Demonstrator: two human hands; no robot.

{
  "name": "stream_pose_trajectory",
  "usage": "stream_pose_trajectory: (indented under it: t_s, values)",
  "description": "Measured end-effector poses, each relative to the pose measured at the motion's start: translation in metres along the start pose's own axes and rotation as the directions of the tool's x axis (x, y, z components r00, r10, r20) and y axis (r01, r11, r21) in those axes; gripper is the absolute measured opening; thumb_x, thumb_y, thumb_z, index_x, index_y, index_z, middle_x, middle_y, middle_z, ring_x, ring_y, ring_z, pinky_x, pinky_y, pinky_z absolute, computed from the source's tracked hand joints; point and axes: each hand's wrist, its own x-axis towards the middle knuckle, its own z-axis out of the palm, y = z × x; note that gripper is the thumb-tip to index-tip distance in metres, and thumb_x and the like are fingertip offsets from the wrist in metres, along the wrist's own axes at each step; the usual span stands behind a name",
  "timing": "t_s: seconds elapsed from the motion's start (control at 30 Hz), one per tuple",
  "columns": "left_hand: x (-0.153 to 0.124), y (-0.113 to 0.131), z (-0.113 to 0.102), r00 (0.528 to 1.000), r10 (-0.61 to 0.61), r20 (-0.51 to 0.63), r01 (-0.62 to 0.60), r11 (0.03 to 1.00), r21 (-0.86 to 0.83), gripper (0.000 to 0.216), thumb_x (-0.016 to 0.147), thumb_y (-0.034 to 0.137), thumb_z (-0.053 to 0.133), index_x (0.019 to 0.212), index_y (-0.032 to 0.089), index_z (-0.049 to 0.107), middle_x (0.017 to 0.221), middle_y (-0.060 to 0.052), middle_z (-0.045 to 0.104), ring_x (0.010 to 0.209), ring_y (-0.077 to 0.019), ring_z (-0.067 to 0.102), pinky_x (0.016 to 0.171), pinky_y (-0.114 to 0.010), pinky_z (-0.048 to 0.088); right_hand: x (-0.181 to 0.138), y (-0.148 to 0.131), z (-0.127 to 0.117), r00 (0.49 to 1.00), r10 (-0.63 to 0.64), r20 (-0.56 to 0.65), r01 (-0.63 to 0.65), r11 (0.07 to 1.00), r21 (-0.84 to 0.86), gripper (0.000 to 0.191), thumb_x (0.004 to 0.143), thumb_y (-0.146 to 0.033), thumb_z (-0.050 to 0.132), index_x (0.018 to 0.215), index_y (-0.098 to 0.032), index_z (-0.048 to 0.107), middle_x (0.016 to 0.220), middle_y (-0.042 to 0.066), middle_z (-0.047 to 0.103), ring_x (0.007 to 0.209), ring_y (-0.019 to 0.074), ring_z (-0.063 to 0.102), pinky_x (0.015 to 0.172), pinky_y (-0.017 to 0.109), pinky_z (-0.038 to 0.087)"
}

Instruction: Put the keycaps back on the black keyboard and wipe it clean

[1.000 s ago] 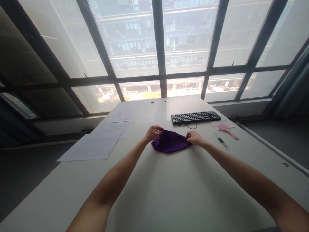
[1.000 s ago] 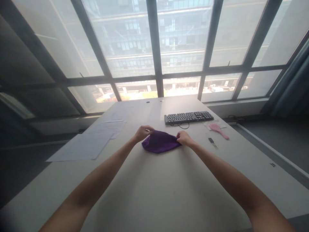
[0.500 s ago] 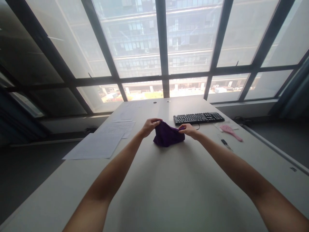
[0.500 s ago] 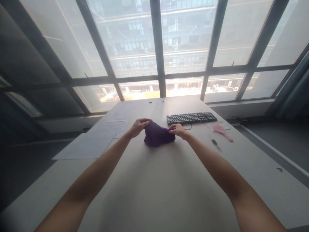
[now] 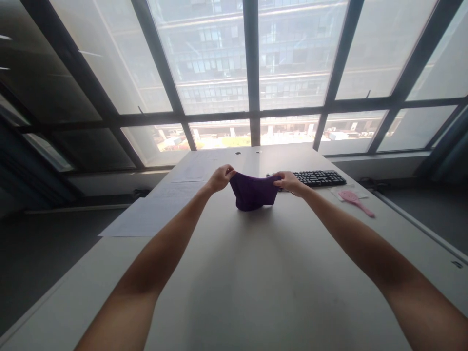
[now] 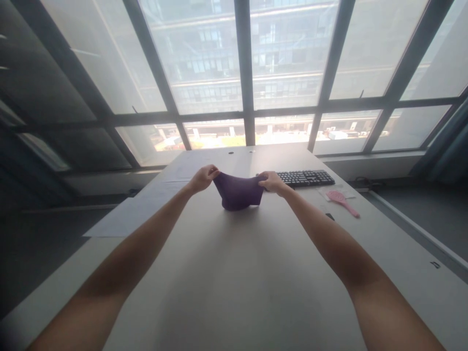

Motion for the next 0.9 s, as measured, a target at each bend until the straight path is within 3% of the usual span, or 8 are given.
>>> stream_pose_trajectory:
  t_s: [0.1,0.2,0.33,0.47,0.57,0.73,0.8,0.9]
  values:
    - [-0.01,0.003,0.001,0.998,-0.058,0.006,0.059,0.985,-0.161,0.038,0.089,0.05,0.056,0.097,0.013,0.063,0.075,-0.004,0.064,0.068,-0.0168,0.057,0.063,-0.027,0.046,-0.003,-0.006,0.0,0.996,0.042,0.081,-0.042,0.999,0.001,0.019,0.067,-0.015,0.08,0.085,-0.011,0.075,0.074,0.006,0.071,0.064,0.0136,0.062,0.058,0.023,0.052]
    - [-0.024,0.005,-0.009,0.987,-0.029,0.157,0.071,0.961,-0.267,0.046,0.085,0.054,0.064,0.106,0.013,0.064,0.08,-0.004,0.066,0.071,-0.016,0.058,0.062,-0.025,0.046,-0.009,-0.01,-0.008,0.979,0.084,0.185,-0.097,0.993,0.064,0.018,0.068,-0.016,0.083,0.083,-0.01,0.076,0.078,0.009,0.073,0.07,0.0165,0.067,0.063,0.024,0.055]
    - [-0.037,0.002,-0.03,0.903,0.046,0.427,0.024,0.987,-0.158,0.041,0.075,0.05,0.075,0.096,0.015,0.073,0.084,-0.005,0.07,0.074,-0.0186,0.061,0.065,-0.027,0.047,-0.016,-0.016,-0.028,0.968,0.09,0.233,-0.102,0.994,0.04,0.017,0.069,-0.021,0.084,0.081,-0.01,0.077,0.082,0.011,0.075,0.078,0.0204,0.07,0.069,0.026,0.058]
    - [-0.034,-0.006,-0.03,0.866,0.017,0.499,0.015,0.998,-0.059,0.036,0.075,0.051,0.074,0.075,0.015,0.076,0.065,-0.003,0.065,0.059,-0.0149,0.054,0.055,-0.026,0.04,-0.015,-0.015,-0.033,0.989,0.048,0.141,-0.024,0.985,-0.172,0.014,0.074,-0.026,0.079,0.077,-0.012,0.079,0.071,0.006,0.073,0.069,0.0172,0.064,0.061,0.025,0.053]
    - [-0.021,-0.013,-0.018,0.912,0.042,0.408,-0.013,0.997,-0.075,0.035,0.071,0.049,0.076,0.065,0.015,0.074,0.069,-0.005,0.065,0.06,-0.0149,0.054,0.055,-0.026,0.042,-0.008,-0.012,-0.024,0.998,-0.041,0.037,0.046,0.984,-0.173,0.013,0.074,-0.025,0.075,0.075,-0.012,0.079,0.068,0.005,0.073,0.067,0.0169,0.063,0.06,0.026,0.052]
    - [0.009,-0.011,-0.023,0.989,0.131,0.064,-0.133,0.991,0.025,0.037,0.074,0.047,0.073,0.058,0.015,0.067,0.078,-0.008,0.067,0.067,-0.0156,0.058,0.066,-0.029,0.048,0.018,-0.024,-0.018,0.966,-0.189,-0.177,0.176,0.98,-0.091,0.02,0.074,-0.027,0.072,0.084,-0.011,0.079,0.079,0.008,0.076,0.075,0.0201,0.068,0.071,0.033,0.056]
    - [0.014,-0.002,-0.034,0.965,0.251,-0.076,-0.245,0.966,0.078,0.037,0.079,0.044,0.07,0.057,0.015,0.064,0.077,-0.007,0.067,0.07,-0.0158,0.059,0.071,-0.03,0.048,0.028,-0.035,-0.023,0.923,-0.301,-0.239,0.291,0.954,-0.078,0.022,0.073,-0.028,0.074,0.086,-0.012,0.079,0.085,0.01,0.077,0.079,0.0214,0.07,0.076,0.037,0.058]
    - [0.011,0.015,-0.053,0.895,0.387,-0.22,-0.365,0.921,0.138,0.031,0.086,0.038,0.066,0.065,0.016,0.065,0.08,-0.005,0.068,0.077,-0.0162,0.061,0.078,-0.031,0.05,0.031,-0.053,-0.035,0.819,-0.495,-0.289,0.486,0.867,-0.11,0.021,0.076,-0.031,0.075,0.087,-0.014,0.08,0.091,0.009,0.078,0.085,0.0224,0.072,0.085,0.041,0.058]
